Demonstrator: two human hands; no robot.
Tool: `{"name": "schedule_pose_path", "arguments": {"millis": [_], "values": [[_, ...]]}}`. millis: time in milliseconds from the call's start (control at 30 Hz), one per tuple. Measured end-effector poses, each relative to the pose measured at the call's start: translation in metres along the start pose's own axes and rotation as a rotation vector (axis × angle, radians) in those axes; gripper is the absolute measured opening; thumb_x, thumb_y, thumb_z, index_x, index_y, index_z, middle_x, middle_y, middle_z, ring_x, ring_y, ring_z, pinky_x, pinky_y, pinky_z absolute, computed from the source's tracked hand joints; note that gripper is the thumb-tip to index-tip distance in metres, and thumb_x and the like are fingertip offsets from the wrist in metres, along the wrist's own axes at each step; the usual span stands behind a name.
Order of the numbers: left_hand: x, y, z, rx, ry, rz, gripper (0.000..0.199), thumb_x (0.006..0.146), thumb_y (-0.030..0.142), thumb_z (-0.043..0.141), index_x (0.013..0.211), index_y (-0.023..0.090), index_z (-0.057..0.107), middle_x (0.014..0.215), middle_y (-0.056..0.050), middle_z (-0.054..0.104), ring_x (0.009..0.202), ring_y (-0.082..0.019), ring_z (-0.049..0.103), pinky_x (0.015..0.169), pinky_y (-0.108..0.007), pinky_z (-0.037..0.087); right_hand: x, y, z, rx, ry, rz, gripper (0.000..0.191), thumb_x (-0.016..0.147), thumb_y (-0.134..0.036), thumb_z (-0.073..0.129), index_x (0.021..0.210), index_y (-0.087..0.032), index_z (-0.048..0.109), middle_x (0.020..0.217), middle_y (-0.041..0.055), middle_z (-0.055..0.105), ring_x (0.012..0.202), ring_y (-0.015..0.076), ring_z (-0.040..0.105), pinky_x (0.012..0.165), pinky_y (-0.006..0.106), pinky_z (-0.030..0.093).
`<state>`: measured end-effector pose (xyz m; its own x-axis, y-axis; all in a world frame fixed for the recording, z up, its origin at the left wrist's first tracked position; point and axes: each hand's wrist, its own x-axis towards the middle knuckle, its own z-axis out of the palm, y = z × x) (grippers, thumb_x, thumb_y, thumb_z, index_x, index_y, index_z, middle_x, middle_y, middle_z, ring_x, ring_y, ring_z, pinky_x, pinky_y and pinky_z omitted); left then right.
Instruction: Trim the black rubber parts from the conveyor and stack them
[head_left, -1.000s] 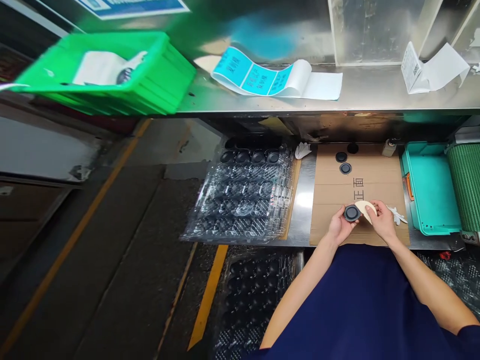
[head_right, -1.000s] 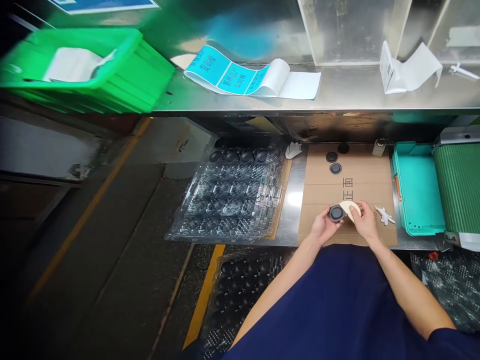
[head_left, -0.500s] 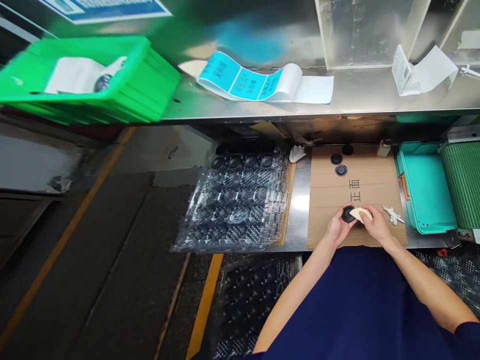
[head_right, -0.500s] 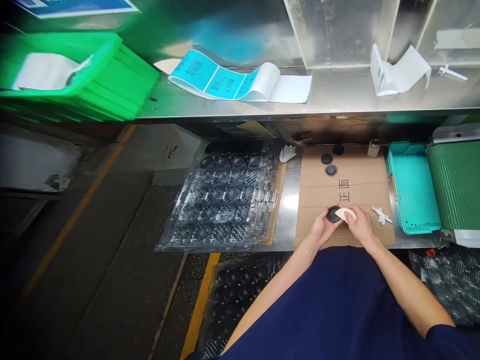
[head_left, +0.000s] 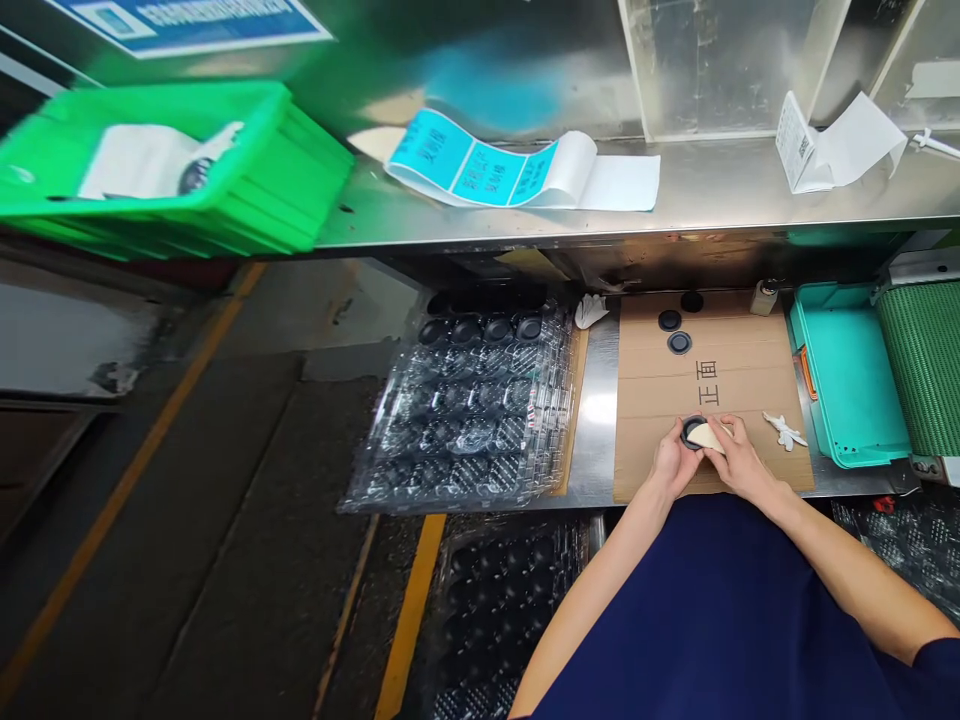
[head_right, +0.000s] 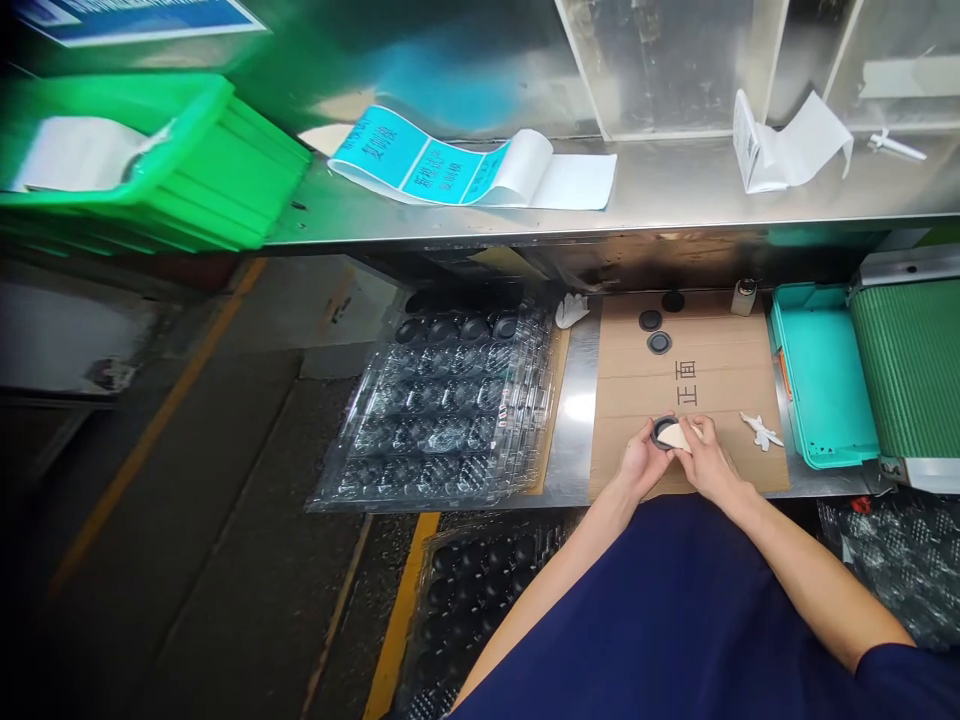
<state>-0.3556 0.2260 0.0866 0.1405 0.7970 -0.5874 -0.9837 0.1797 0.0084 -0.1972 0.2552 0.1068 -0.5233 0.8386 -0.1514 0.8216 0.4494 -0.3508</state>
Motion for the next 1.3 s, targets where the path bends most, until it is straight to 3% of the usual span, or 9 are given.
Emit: {"name": "schedule_pose_path", "arguments": {"millis": [100,233,400,533,700,833,967,1133,1300], "values": [[-0.001,-0.003,-0.003,0.015,-0.002,0.014,0.033,0.105,0.032,0.044,0.109,0.008,0.066,0.119,-0.013,0.064,0.108,-0.022,0.061,0.096,-0.040,0.052,0.002,-0.001,-0.001,0.027,0.062,0.089,0.071,0.102,-0.062,0.019,0.147,-0.020,0.055,0.127,0.0106,0.041,0.101,-0.0054,0.041,0.087,0.001,0.038],[-0.002,-0.014,-0.003,0.069,-0.019,0.033,0.041,0.105,0.041,0.044,0.110,0.008,0.067,0.119,-0.014,0.064,0.109,-0.019,0.061,0.101,-0.033,0.049,0.013,-0.020,-0.003,-0.059,-0.122,0.185,0.071,0.104,-0.061,0.013,0.139,-0.018,0.057,0.117,0.0089,0.048,0.082,-0.0084,0.030,0.078,-0.001,0.025],[-0.008,-0.015,0.007,0.110,0.061,0.040,0.044,0.107,0.040,0.039,0.113,0.008,0.067,0.124,-0.013,0.064,0.105,-0.018,0.063,0.094,-0.033,0.052,0.024,-0.040,-0.017,-0.307,-0.259,0.376,0.073,0.103,-0.061,0.001,0.153,-0.026,0.040,0.115,0.0111,0.048,0.082,-0.0093,0.034,0.091,-0.001,0.033],[-0.013,-0.009,0.007,0.110,0.040,0.027,0.046,0.107,0.039,0.038,0.109,0.005,0.068,0.122,-0.018,0.065,0.107,-0.020,0.063,0.098,-0.032,0.051,0.018,-0.038,-0.020,-0.329,-0.326,0.293,0.067,0.103,-0.059,0.001,0.163,-0.036,0.019,0.115,0.0119,0.048,0.088,-0.0075,0.042,0.099,0.003,0.038],[-0.011,-0.012,0.001,0.101,0.034,0.017,0.037,0.105,0.033,0.042,0.113,0.006,0.067,0.130,-0.017,0.062,0.113,-0.022,0.062,0.106,-0.039,0.048,0.015,-0.036,-0.017,-0.320,-0.275,0.403,0.061,0.103,-0.059,0.001,0.161,-0.046,0.014,0.118,0.0106,0.048,0.093,-0.0027,0.047,0.106,0.015,0.043],[-0.010,-0.012,0.000,0.081,-0.030,0.000,0.040,0.106,0.033,0.041,0.113,0.003,0.067,0.130,-0.019,0.061,0.114,-0.022,0.063,0.109,-0.037,0.047,0.011,-0.042,-0.020,-0.291,-0.362,0.327,0.064,0.101,-0.066,0.005,0.161,-0.046,0.014,0.124,0.0105,0.045,0.099,0.0007,0.048,0.107,0.018,0.043],[-0.008,-0.015,-0.002,0.101,0.044,0.061,0.033,0.105,0.028,0.045,0.112,0.004,0.066,0.129,-0.018,0.062,0.113,-0.021,0.063,0.109,-0.041,0.047,0.013,-0.041,-0.020,-0.265,-0.264,0.421,0.062,0.102,-0.066,0.005,0.160,-0.048,0.017,0.124,0.0085,0.045,0.097,-0.0020,0.046,0.105,0.012,0.041],[-0.007,-0.018,-0.003,0.109,0.040,0.069,0.035,0.105,0.029,0.044,0.116,0.003,0.066,0.134,-0.019,0.060,0.122,-0.021,0.060,0.111,-0.033,0.045,0.015,-0.039,-0.010,-0.206,-0.249,0.317,0.063,0.103,-0.063,0.010,0.161,-0.042,0.022,0.127,0.0079,0.044,0.092,-0.0064,0.041,0.096,0.001,0.035],[-0.008,-0.017,-0.003,0.109,0.088,0.100,0.035,0.105,0.028,0.044,0.111,0.004,0.068,0.130,-0.019,0.062,0.114,-0.021,0.064,0.108,-0.038,0.049,0.011,-0.038,-0.005,-0.194,-0.217,0.338,0.064,0.103,-0.060,0.008,0.162,-0.038,0.024,0.123,0.0089,0.047,0.091,-0.0059,0.042,0.095,0.001,0.036]]}}
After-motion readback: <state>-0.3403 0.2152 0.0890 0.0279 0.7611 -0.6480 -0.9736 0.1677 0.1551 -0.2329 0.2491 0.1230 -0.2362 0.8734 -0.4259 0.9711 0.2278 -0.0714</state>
